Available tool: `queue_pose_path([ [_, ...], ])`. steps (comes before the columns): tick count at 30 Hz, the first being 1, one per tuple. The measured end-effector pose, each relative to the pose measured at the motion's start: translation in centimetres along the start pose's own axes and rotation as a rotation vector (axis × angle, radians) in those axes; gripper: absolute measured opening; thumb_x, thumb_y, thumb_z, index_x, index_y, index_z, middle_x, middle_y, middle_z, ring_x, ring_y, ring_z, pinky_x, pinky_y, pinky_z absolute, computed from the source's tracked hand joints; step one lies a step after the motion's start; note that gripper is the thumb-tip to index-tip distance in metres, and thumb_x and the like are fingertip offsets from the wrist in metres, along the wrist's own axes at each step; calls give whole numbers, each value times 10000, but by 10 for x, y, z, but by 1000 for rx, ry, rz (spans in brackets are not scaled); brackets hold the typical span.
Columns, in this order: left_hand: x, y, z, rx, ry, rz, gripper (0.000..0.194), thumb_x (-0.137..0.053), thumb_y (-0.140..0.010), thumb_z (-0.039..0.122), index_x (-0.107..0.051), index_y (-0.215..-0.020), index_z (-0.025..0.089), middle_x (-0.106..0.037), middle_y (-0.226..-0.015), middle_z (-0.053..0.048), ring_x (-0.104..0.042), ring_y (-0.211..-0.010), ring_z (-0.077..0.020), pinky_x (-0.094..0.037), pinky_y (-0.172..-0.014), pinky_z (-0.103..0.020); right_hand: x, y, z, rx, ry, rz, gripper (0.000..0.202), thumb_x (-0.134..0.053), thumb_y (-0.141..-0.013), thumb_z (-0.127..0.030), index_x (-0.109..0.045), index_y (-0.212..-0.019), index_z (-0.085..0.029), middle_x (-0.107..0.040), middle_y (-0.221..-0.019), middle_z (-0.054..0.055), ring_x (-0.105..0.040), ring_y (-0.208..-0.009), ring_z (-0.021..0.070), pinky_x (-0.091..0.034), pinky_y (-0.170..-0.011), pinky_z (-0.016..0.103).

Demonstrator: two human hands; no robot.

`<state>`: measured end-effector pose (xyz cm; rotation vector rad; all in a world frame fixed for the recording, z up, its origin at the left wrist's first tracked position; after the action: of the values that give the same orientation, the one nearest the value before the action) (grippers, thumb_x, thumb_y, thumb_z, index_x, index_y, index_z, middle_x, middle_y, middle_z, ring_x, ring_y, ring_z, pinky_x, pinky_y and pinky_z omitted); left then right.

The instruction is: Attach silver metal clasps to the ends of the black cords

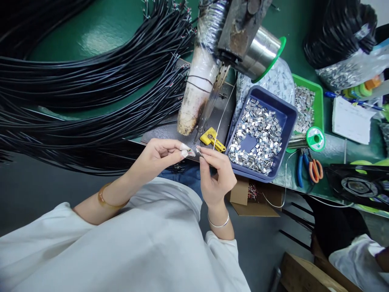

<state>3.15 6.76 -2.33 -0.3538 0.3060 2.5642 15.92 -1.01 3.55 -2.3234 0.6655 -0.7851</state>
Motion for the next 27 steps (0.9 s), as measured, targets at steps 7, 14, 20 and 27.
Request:
queue_pose_path([
  [7,6,-4,2,-23,-35,70,200,-767,-774,316,-750,-744,119,-593,-629,-3,-464,-592,-86,-386,-547,-199,-7,-1,-4,82,48,-69,173,-684,-874,-72,-665,-967,-216,-779,-1024,36,-756,-938,167,-641,-831,326],
  [14,1,-9,7,-6,68,106,188,-821,-705,292,-756,-716,117,-695,-689,-21,-576,-647,-97,-489,-628,-198,-8,-1,-6,151,131,-43,208,-716,-841,-59,-640,-958,-214,-773,-1064,42,-757,-930,161,-659,-800,307],
  [20,5,-10,11,-8,40,162,147,-808,-698,249,-753,-738,118,-705,-678,-13,-610,-644,-101,-498,-617,-193,-9,-7,-4,97,54,-40,195,-693,-852,-58,-622,-954,-209,-749,-1090,53,-749,-981,173,-681,-797,330],
  [27,4,-10,15,-37,63,145,123,-793,-718,240,-764,-742,124,-713,-660,-10,-625,-625,-104,-511,-617,-201,-11,-12,-9,90,88,-71,197,-700,-846,-47,-641,-942,-209,-742,-1105,61,-744,-1016,193,-699,-820,364],
])
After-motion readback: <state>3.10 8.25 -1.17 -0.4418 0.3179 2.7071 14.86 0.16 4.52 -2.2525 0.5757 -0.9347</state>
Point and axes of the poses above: each hand's wrist, its own y-axis away from the middle knuckle, its own x-axis out of the back of the hand, z = x × y, the point moved 9 cm from there along -y, towards the middle knuckle
